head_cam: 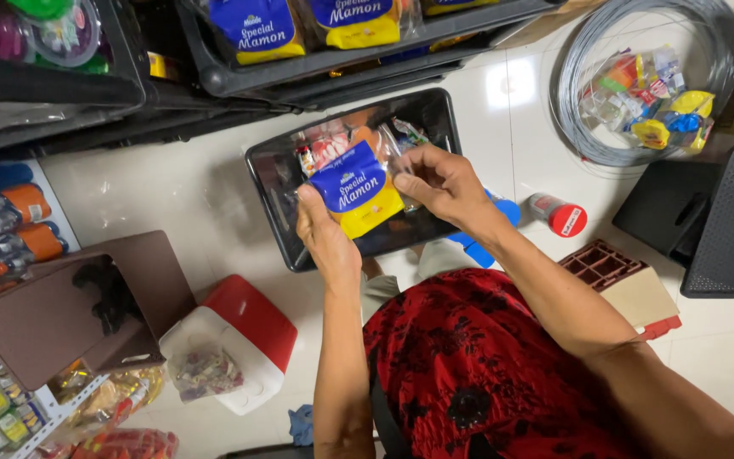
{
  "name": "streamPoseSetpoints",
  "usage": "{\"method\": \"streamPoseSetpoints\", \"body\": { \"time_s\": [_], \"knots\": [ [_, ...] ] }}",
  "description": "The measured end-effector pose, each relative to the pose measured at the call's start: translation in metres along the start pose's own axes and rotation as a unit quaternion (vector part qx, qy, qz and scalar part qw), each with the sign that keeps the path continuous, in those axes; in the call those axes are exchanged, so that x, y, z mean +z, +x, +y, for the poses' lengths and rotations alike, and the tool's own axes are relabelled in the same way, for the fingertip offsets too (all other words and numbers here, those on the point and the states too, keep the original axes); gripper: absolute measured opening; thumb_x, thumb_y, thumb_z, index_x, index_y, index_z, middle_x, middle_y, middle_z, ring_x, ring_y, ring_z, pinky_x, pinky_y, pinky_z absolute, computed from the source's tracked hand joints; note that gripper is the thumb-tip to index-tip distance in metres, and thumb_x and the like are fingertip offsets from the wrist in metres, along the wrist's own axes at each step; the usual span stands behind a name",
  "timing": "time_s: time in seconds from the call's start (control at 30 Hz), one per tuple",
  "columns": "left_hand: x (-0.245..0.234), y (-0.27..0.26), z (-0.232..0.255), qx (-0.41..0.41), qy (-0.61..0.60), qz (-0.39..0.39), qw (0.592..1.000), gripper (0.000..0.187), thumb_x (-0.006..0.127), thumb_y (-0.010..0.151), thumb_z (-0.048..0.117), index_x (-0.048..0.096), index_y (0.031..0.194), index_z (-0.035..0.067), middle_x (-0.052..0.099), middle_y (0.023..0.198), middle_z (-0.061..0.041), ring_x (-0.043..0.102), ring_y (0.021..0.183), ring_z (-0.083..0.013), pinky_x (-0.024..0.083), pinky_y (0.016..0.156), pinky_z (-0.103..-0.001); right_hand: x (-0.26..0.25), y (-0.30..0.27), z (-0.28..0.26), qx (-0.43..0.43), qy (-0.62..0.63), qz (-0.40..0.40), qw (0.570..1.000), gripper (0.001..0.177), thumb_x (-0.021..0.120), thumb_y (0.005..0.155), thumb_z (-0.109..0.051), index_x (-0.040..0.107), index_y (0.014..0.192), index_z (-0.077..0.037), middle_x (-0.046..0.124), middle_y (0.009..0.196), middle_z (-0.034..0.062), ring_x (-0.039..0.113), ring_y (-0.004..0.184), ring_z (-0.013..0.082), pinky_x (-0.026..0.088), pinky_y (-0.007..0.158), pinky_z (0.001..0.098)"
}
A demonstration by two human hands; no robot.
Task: Organizing snack items on the retail shelves of a small grocery store.
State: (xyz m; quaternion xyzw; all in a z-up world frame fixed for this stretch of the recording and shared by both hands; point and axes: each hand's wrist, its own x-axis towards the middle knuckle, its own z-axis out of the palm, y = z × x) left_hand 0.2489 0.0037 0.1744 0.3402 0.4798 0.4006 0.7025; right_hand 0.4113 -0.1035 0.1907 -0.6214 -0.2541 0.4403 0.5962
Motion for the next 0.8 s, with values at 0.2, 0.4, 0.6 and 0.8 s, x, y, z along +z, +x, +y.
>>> {"method": "streamPoseSetpoints", "body": {
  "time_s": [0.2, 0.4, 0.6, 0.8],
  "knots": [
    [-0.021, -0.002, -0.007, -0.074, -0.181, -0.145, 0.97, 0.019, 0.061, 0.113, 0.022, 0.058, 0.125, 0.006, 0.066, 0.125, -0.005, 0.063, 0.113, -0.0133, 0.052, 0.104, -0.037, -0.009, 0.006, -0.007, 0.073, 0.13, 0.024, 0.989, 0.01, 0.073, 0.099, -0.008, 0.067, 0.101, 0.0, 0.069, 0.089, 0.0025, 0.063, 0.08, 0.0087, 0.054, 0.072, 0.026],
    [-0.026, -0.001, -0.01, -0.118, -0.207, -0.135, 0.962, 0.023, 0.068, 0.1, 0.01, 0.062, 0.122, 0.009, 0.068, 0.126, -0.007, 0.065, 0.12, -0.0249, 0.05, 0.106, -0.051, -0.015, 0.01, -0.015, 0.09, 0.187, 0.045, 0.977, 0.006, 0.073, 0.097, -0.006, 0.071, 0.097, 0.0, 0.072, 0.086, 0.0055, 0.064, 0.076, 0.0112, 0.054, 0.071, 0.0277],
    [-0.024, 0.008, -0.016, -0.15, -0.3, -0.144, 0.931, 0.011, 0.072, 0.098, 0.011, 0.066, 0.108, 0.009, 0.071, 0.121, -0.008, 0.066, 0.119, -0.0232, 0.051, 0.109, -0.05, -0.028, 0.021, -0.032, 0.056, 0.148, 0.014, 0.987, 0.004, 0.072, 0.096, -0.003, 0.069, 0.098, -0.002, 0.071, 0.09, 0.0039, 0.066, 0.082, 0.01, 0.055, 0.077, 0.0258],
    [0.004, 0.021, 0.001, -0.111, -0.208, -0.159, 0.959, 0.007, 0.07, 0.101, 0.009, 0.067, 0.106, 0.006, 0.07, 0.108, -0.006, 0.065, 0.1, -0.0179, 0.052, 0.097, -0.04, -0.047, 0.042, -0.051, 0.028, 0.034, -0.005, 0.999, 0.008, 0.073, 0.096, -0.004, 0.069, 0.102, -0.004, 0.069, 0.092, 0.0014, 0.062, 0.083, 0.0064, 0.052, 0.076, 0.0228]
  ]
}}
